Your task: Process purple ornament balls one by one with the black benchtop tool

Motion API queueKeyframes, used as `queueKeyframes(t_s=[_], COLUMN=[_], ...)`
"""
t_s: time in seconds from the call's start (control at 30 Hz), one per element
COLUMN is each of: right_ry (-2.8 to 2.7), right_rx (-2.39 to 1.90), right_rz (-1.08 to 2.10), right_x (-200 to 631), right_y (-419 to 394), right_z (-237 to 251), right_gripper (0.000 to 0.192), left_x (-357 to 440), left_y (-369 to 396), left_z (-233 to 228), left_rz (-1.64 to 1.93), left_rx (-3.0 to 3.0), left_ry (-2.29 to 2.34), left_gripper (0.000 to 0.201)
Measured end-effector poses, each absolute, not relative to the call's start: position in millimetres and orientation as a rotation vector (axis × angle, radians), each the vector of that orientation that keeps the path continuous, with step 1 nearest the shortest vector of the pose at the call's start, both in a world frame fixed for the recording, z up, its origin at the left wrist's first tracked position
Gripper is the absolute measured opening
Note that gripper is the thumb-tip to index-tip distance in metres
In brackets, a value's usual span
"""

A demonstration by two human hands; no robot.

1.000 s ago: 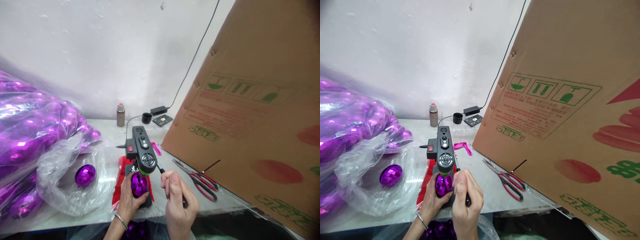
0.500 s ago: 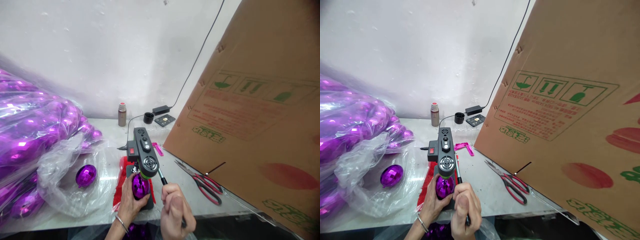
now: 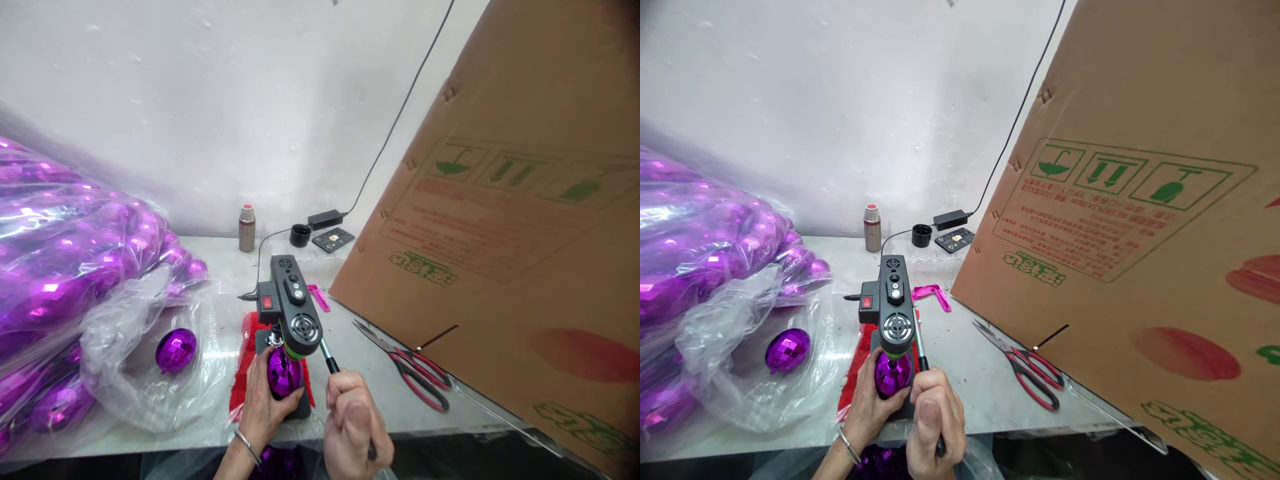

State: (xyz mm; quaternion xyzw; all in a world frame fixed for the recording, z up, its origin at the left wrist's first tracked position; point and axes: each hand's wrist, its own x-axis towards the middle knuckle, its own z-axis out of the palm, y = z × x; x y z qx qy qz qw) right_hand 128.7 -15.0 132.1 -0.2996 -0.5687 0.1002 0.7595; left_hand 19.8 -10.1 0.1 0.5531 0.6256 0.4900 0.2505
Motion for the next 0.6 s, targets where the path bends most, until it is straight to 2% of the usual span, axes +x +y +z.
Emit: queueKeyframes(t_s=[0.6], right_ry=[-1.222], right_rx=[-0.632], right_rz=[0.229], right_x=[127.1], right_y=[-13.6], right_z=[130.9], right_gripper=[0.048], left_x=[19.5], left_y=[-8.1], left_z=[-5.0], left_rz=[1.313], left_rx=[1.611], left_ry=[1.757], left_gripper=[0.072])
